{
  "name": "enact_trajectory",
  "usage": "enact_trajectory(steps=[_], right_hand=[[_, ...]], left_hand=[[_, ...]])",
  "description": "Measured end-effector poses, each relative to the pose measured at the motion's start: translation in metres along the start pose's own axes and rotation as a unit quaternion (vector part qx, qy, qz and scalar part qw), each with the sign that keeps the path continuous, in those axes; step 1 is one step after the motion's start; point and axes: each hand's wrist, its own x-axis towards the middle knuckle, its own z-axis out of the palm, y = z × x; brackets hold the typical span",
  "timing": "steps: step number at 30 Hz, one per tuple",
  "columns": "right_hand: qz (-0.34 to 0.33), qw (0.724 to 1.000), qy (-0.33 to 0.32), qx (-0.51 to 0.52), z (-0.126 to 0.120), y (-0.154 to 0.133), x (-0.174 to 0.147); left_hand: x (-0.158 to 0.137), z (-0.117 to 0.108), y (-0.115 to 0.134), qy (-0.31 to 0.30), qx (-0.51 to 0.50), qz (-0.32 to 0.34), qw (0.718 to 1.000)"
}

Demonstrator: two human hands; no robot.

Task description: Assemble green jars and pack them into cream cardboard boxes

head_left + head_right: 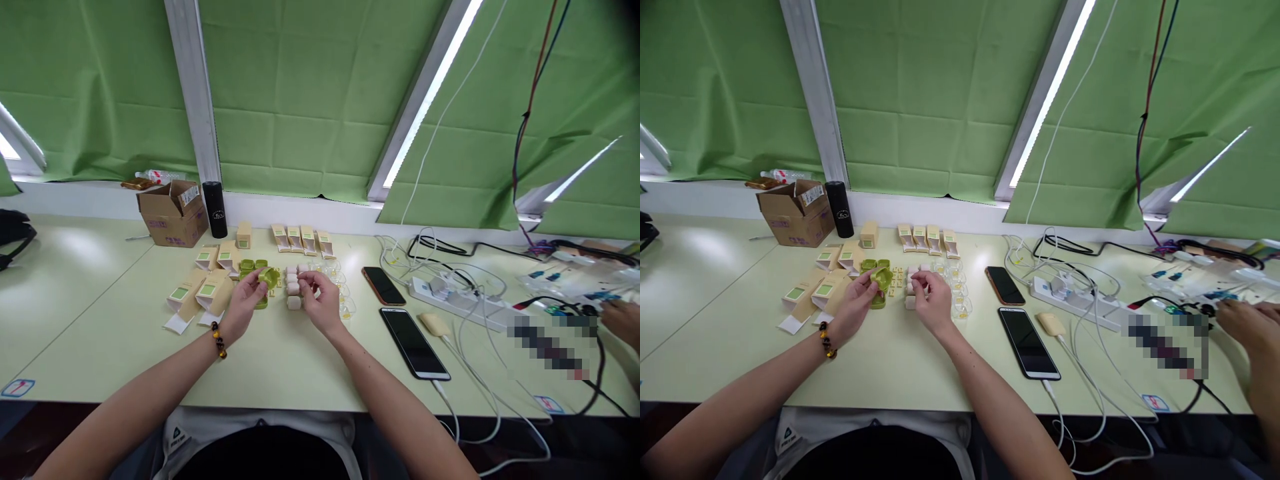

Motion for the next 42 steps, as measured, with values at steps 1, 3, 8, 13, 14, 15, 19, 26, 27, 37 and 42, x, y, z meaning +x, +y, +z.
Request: enact_trajectory(steps=[1,3,8,13,14,15,19,26,27,37,42], right_hand=[[-0.032,0.997,-0.017,-0.07,-0.005,-0.001,0.003],[-0.069,0.974,-0.096,-0.191,-0.011,-0.005,0.007],[-0.102,0.885,-0.221,-0.397,-0.011,-0.008,0.004],[-0.122,0.853,-0.241,-0.447,-0.002,-0.001,-0.003],[-0.124,0.85,-0.239,-0.452,-0.001,0.001,-0.004],[-0.124,0.849,-0.237,-0.456,0.0,0.002,-0.004],[-0.128,0.852,-0.233,-0.451,-0.002,0.003,-0.002],[-0.25,0.923,-0.061,-0.285,-0.004,0.006,0.0],[-0.271,0.928,-0.036,-0.254,-0.004,0.008,-0.002],[-0.215,0.976,0.042,-0.017,0.006,0.008,-0.02],[-0.006,0.979,-0.006,0.205,0.023,-0.005,-0.023]], left_hand=[[0.001,-0.001,0.0,0.003,-0.025,-0.001,1.0],[0.002,-0.001,0.001,-0.001,-0.064,0.002,0.998],[0.002,-0.002,0.004,-0.018,-0.102,0.003,0.995],[0.002,-0.002,0.005,-0.009,-0.087,0.01,0.996],[0.002,-0.002,0.004,-0.007,-0.082,0.011,0.997],[0.002,-0.002,0.004,-0.005,-0.076,0.012,0.997],[0.002,-0.003,0.002,0.014,-0.059,0.016,0.998],[0.003,-0.007,0.0,0.044,-0.043,0.046,0.997],[0.003,-0.007,0.0,0.043,-0.042,0.046,0.997],[0.0,-0.004,0.0,0.029,-0.03,0.053,0.998],[0.0,-0.004,0.001,0.024,-0.013,0.051,0.998]])
